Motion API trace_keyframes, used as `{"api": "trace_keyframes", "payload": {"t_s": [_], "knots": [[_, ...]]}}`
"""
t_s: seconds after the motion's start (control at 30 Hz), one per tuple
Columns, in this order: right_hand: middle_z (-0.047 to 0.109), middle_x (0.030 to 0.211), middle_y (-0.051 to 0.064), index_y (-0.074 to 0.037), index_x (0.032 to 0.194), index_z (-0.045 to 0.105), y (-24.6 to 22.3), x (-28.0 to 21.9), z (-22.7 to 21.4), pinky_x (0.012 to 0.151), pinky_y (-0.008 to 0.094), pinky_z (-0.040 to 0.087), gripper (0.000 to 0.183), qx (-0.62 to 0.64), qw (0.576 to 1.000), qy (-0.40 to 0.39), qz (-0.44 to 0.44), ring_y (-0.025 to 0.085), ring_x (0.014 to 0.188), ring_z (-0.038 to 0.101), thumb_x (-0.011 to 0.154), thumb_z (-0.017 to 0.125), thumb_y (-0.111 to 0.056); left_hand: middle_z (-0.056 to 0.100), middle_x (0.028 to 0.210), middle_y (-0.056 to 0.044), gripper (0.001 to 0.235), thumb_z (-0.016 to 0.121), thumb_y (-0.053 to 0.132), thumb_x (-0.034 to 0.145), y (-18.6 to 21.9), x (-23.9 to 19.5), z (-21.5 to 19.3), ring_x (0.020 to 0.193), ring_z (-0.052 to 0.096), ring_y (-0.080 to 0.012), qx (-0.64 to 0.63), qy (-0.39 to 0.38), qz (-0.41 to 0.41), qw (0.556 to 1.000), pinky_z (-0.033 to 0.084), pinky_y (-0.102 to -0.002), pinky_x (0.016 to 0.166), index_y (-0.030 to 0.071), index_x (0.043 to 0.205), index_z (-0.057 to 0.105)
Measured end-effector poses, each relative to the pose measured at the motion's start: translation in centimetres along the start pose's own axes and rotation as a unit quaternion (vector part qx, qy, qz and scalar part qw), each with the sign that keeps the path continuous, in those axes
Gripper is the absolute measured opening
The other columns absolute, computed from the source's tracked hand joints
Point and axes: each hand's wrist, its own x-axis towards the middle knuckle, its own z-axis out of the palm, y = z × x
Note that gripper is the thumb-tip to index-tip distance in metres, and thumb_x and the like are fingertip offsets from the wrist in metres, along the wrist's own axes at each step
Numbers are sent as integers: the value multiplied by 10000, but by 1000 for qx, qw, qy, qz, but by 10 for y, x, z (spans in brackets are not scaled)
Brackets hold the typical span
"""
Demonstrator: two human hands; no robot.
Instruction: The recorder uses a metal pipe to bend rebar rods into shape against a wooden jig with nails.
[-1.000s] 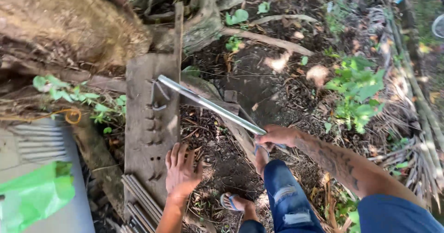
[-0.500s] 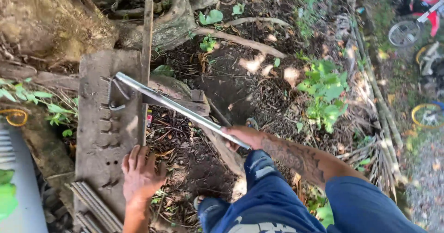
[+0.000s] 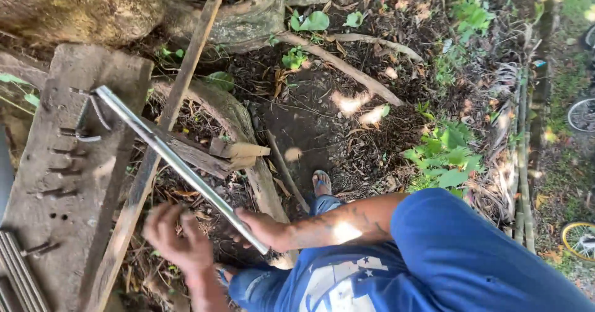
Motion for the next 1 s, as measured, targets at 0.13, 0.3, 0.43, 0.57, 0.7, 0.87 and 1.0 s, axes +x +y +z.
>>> {"api": "trace_keyframes", "payload": {"t_s": [0.13, 0.3, 0.43, 0.57, 0.7, 0.87, 1.0], "knots": [[563, 1044, 121, -10, 1188, 529, 14, 15, -38, 892, 360, 560, 484, -204, 971, -80, -96, 191, 942, 571, 1217, 286, -428, 589, 1216, -98, 206, 544, 170, 1050, 105, -61, 39, 1110, 599, -191, -79, 57, -185, 978, 534, -403, 954, 60, 1192, 645], [532, 1184, 16, -93, 1316, 607, -45, 1, -46, 1067, 386, 427, 535, -362, 917, -144, -79, 181, 1204, 539, 1079, 306, -467, 500, 1259, -131, 426, 525, 14, 953, 156, -78, 43, 1044, 563, -199, -208, 21, -287, 935, 525, -289, 838, 22, 1369, 428], [630, 1054, 71, -79, 1227, 666, -51, 17, -59, 967, 416, 525, 481, -392, 897, -177, -98, 272, 1077, 641, 1065, 423, -462, 555, 1068, -94, 405, 514, -27, 906, 155, -99, 49, 855, 607, -170, -360, 40, -445, 819, 552, -290, 690, 35, 1297, 428], [632, 1123, 106, -63, 1136, 717, -84, 1, -54, 975, 410, 473, 357, -613, 748, -125, -222, 297, 1116, 613, 1044, 531, -354, 535, 758, -31, 266, 598, 57, 933, 145, -108, 52, 556, 525, -111, -433, 51, -535, 724, 453, -272, 463, 38, 1188, 523], [628, 1073, 111, -66, 1120, 678, -131, -34, -26, 963, 450, 483, 276, -718, 625, -149, -268, 297, 1076, 610, 948, 677, -282, 527, 664, 19, 298, 694, 155, 934, 160, -98, 34, 467, 461, -60, -386, 45, -514, 764, 378, -236, 389, 44, 1186, 580], [600, 1169, 136, -93, 1210, 593, -158, -40, 15, 1016, 533, 410, 416, -713, 382, -171, -562, 332, 1180, 584, 801, 645, -147, 591, 778, -25, 382, 712, 131, 917, 159, -117, 35, 585, 514, -97, -340, 85, -478, 806, 414, -252, 502, 18, 1261, 592], [629, 1093, 62, -116, 1085, 627, -153, -29, 55, 1049, 529, 425, 278, -680, 301, -263, -615, 252, 1147, 628, 811, 592, -143, 719, 1048, -95, 500, 733, 71, 877, 177, -100, 18, 927, 665, -150, -265, 124, -437, 850, 546, -291, 818, 22, 1346, 568]]}}
